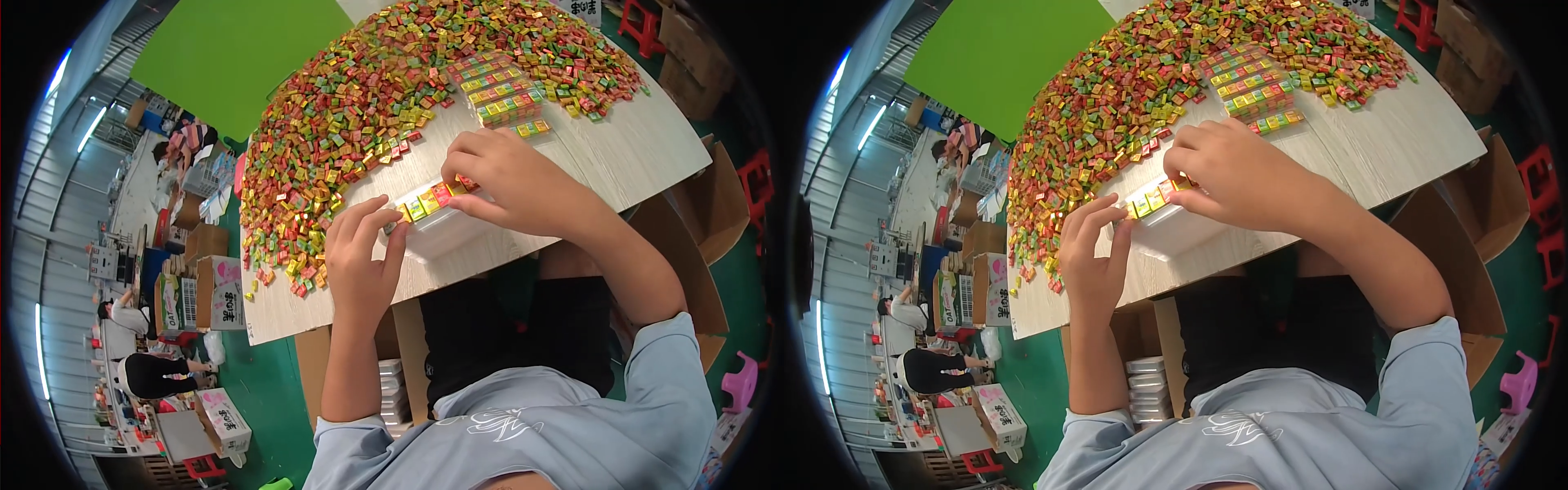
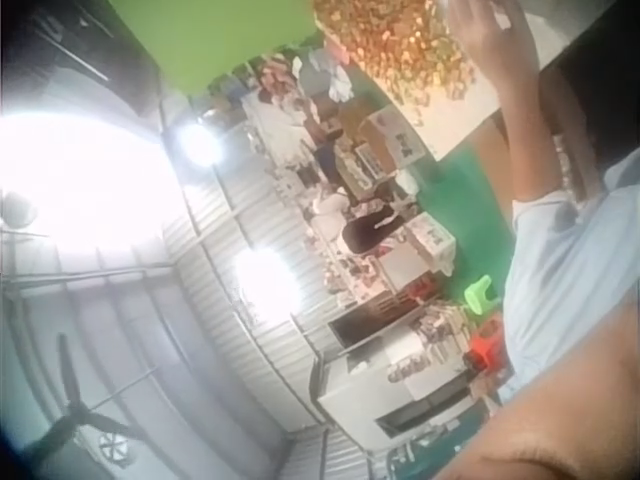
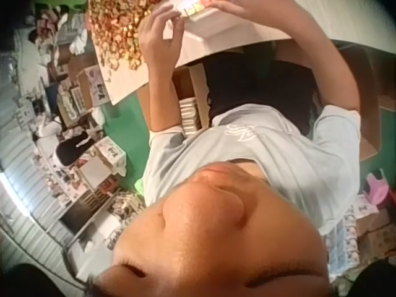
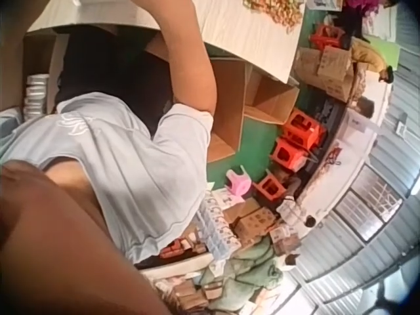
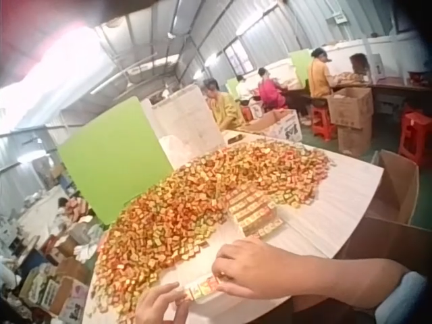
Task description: Packing small colorful wrapped boxes into a clear plastic container.
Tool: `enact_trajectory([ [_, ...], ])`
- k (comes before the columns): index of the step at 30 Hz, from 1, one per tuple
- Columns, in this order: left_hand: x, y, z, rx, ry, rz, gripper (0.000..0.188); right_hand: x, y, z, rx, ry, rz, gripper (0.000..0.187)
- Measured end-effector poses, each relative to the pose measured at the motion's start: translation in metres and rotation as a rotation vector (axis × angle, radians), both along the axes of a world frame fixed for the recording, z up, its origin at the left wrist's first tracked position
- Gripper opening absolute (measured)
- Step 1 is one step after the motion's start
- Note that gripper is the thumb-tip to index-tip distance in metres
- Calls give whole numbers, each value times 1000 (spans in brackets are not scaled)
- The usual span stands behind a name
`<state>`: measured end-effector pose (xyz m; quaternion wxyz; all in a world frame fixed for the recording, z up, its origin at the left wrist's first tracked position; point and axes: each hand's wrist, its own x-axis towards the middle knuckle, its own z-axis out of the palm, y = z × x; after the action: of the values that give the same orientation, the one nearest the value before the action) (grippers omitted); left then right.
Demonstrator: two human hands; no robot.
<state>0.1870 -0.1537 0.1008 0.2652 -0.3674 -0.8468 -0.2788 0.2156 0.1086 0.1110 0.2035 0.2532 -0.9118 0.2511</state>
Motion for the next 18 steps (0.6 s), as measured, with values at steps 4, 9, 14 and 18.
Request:
enact_trajectory([
  [4,0,-3,1,-54,56,8,17,-5,3,1,-6,-26,49,21],
  [9,1,-3,-1,-129,165,42,24,-11,6,7,-4,0,142,19],
  [14,-4,-7,-5,-96,174,36,27,-18,7,9,102,103,193,21],
  [18,-3,-6,-1,-39,121,2,29,-16,7,18,165,78,208,22],
])
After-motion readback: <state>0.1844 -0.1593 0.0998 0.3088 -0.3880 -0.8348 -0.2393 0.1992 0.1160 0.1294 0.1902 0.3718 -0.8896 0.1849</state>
